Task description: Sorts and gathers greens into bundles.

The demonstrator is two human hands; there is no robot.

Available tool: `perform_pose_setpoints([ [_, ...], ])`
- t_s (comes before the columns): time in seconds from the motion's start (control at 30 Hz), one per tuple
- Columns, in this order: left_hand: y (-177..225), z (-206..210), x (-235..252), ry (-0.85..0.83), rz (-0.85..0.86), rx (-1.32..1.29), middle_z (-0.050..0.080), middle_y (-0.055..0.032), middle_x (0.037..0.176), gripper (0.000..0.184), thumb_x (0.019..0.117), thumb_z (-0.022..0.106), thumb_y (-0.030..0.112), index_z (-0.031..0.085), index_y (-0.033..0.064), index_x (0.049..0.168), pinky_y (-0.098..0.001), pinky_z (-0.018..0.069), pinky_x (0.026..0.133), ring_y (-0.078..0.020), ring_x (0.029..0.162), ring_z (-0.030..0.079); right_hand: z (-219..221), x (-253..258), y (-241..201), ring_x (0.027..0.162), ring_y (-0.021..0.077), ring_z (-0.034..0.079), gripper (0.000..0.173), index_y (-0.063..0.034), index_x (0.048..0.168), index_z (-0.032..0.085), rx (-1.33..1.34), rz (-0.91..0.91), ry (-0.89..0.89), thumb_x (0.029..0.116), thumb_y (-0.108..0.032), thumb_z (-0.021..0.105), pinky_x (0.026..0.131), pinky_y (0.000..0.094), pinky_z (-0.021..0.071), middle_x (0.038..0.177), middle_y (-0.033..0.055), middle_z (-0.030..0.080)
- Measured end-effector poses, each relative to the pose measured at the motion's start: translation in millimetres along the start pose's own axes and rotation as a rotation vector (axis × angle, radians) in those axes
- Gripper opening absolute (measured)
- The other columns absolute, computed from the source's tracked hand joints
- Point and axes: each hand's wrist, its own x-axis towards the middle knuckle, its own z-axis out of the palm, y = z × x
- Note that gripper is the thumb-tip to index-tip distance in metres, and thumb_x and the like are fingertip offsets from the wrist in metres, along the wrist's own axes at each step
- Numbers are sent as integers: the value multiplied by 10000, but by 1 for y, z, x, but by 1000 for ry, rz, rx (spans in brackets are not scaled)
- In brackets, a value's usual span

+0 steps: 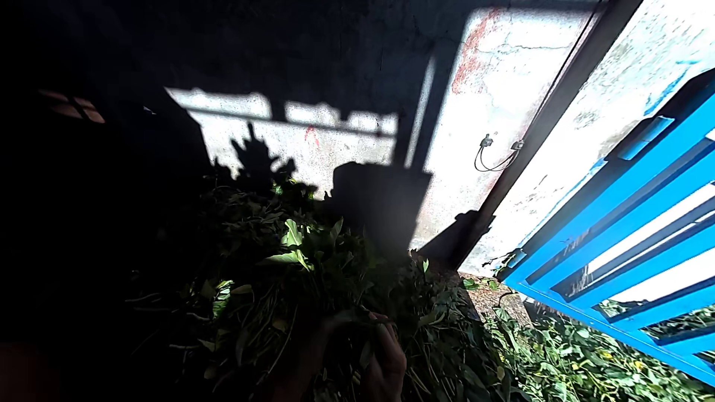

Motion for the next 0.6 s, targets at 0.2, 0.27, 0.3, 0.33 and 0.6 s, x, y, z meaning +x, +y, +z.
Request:
perform_pose_setpoints([
  [0.2, -6, 3, 6, 145, 41, 24, 729, -181, 894, 420, 676, 767, -104, 599, -80, 1060, -386, 641, 747, -247, 816, 741, 2, 0, 9, 1031, 100, 682, 178, -13, 986, 769, -80, -35, 70, 858, 18, 650, 879, 224, 593, 1086, 88, 710],
  [0.27, -2, 4, 12, 238, 43, 11, 725, -210, 876, 453, 664, 804, -111, 597, -105, 1067, -397, 646, 728, -279, 787, 742, -6, -3, 15, 1057, 127, 687, 184, -59, 1024, 770, -196, -126, -29, 888, -25, 651, 921, 264, 594, 1098, 83, 723],
  [0.3, 0, 3, 15, 291, 36, -1, 721, -222, 858, 475, 652, 799, -121, 579, -107, 1072, -408, 650, 695, -295, 754, 742, -11, -4, 16, 1040, 143, 693, 177, -70, 1015, 779, -277, -171, -85, 896, -45, 650, 915, 286, 597, 1077, 80, 734],
  [0.33, 0, 1, 17, 337, 31, -16, 716, -232, 844, 467, 649, 791, -134, 576, -111, 1063, -417, 648, 676, -307, 733, 737, -16, -5, 16, 1006, 146, 691, 163, -78, 988, 780, -362, -202, -139, 896, -64, 646, 894, 292, 593, 1036, 68, 735],
  [0.6, 17, -15, 25, 312, 115, 65, 723, -248, 875, 432, 681, 813, -141, 616, -110, 1063, -440, 653, 687, -339, 741, 741, -93, 19, -26, 1080, 469, 670, 427, 21, 1020, 720, -1278, 872, -1245, 939, -396, 678, 854, 689, 518, 1117, 264, 706],
])
